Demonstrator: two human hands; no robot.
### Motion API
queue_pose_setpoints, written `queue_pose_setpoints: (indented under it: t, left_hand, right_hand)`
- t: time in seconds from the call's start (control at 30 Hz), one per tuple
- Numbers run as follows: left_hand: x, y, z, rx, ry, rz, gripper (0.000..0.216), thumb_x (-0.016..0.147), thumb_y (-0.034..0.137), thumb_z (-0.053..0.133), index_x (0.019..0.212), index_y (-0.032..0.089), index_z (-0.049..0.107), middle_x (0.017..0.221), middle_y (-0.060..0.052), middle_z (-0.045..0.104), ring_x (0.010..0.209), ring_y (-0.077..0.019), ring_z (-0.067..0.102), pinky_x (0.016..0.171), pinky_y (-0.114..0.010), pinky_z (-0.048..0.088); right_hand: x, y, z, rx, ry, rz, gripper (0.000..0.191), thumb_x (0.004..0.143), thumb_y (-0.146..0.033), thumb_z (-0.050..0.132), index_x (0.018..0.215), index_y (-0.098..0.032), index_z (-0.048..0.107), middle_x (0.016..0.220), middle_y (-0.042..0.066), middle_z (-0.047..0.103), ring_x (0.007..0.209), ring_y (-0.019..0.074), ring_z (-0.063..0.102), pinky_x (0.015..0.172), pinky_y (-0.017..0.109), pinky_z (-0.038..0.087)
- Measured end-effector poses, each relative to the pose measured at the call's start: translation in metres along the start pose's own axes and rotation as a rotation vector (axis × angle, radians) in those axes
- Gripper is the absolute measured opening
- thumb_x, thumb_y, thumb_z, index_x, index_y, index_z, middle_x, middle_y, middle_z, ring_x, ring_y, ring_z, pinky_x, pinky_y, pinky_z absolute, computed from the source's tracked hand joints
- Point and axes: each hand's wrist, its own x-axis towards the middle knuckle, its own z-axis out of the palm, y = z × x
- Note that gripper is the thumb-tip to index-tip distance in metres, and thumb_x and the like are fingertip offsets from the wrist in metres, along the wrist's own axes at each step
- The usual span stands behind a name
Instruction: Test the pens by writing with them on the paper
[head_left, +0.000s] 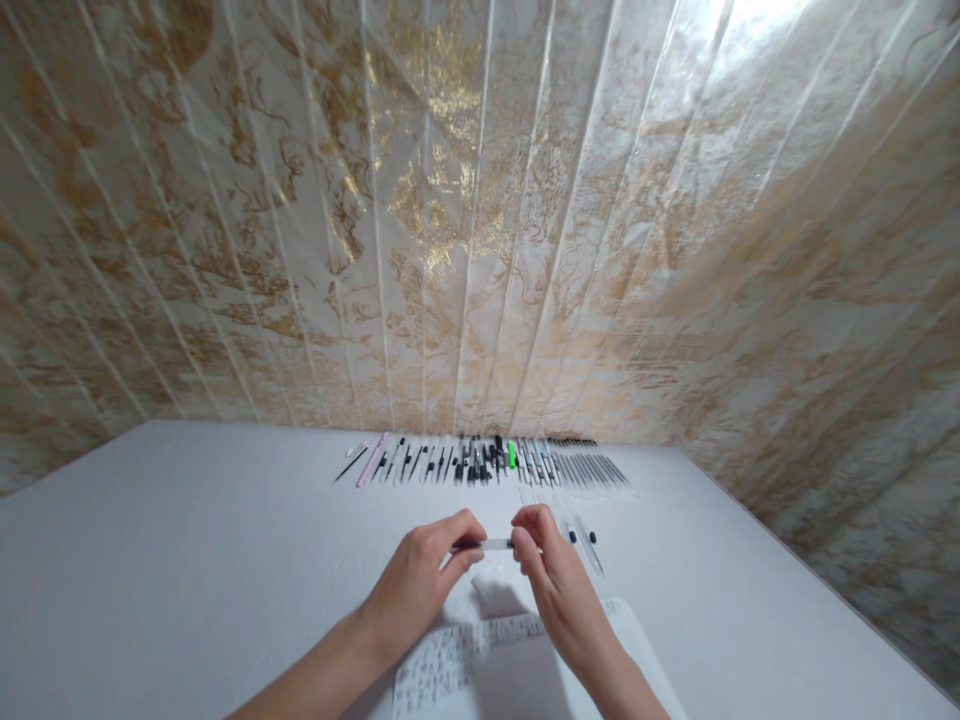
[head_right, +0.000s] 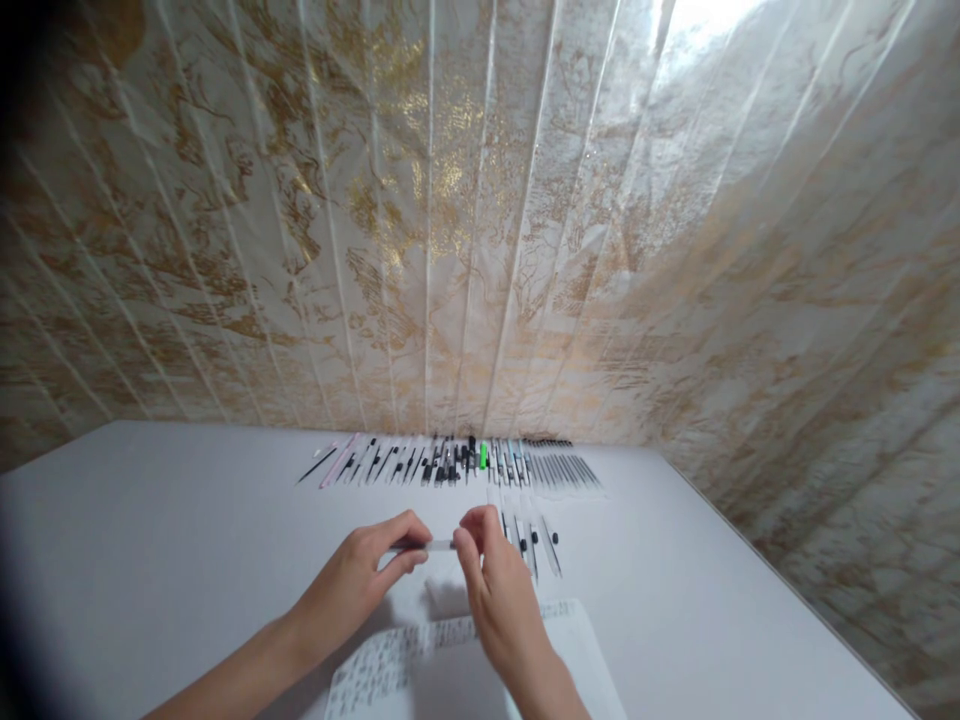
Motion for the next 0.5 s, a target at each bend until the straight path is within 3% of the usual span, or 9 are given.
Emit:
queue_pose_setpoints:
  t: [0.17, 0.3, 0.5]
  left_hand:
    - [-0.002, 0.001, 0.002, -0.003, -0.011, 0.005, 0.007, 0.085, 0.015, 0.056, 0.081, 0.021, 0.056, 0.079, 0.004, 0.065, 0.075, -0.0137, 0.062, 0.073, -0.022, 0.043]
    - [-0.004, 0.000, 0.007, 0.007, -0.011, 0.030, 0.008, 0.085, 0.015, 0.056, 0.080, 0.021, 0.056, 0.078, 0.004, 0.064, 0.073, -0.0134, 0.061, 0.071, -0.022, 0.042]
    - [-0.001, 0.000, 0.005, -0.011, 0.012, -0.025, 0.009, 0.084, 0.014, 0.056, 0.079, 0.021, 0.055, 0.078, 0.004, 0.065, 0.075, -0.0135, 0.062, 0.071, -0.021, 0.042]
  right_hand:
    - [-0.002, 0.009, 0.005, -0.343, 0.118, -0.114, 0.041, 0.098, -0.047, 0.025, 0.067, -0.023, 0.037, 0.058, -0.002, 0.047, 0.052, 0.0159, 0.047, 0.053, 0.025, 0.032]
    - [-0.002, 0.010, 0.002, -0.408, 0.073, -0.063, 0.051, 0.098, -0.052, 0.019, 0.059, -0.023, 0.035, 0.049, -0.004, 0.041, 0.045, 0.0149, 0.044, 0.050, 0.024, 0.028]
    - [0.001, 0.003, -0.006, -0.357, -0.006, -0.112, 0.036, 0.098, -0.048, 0.027, 0.077, -0.023, 0.042, 0.069, 0.000, 0.056, 0.061, 0.0168, 0.055, 0.059, 0.023, 0.037]
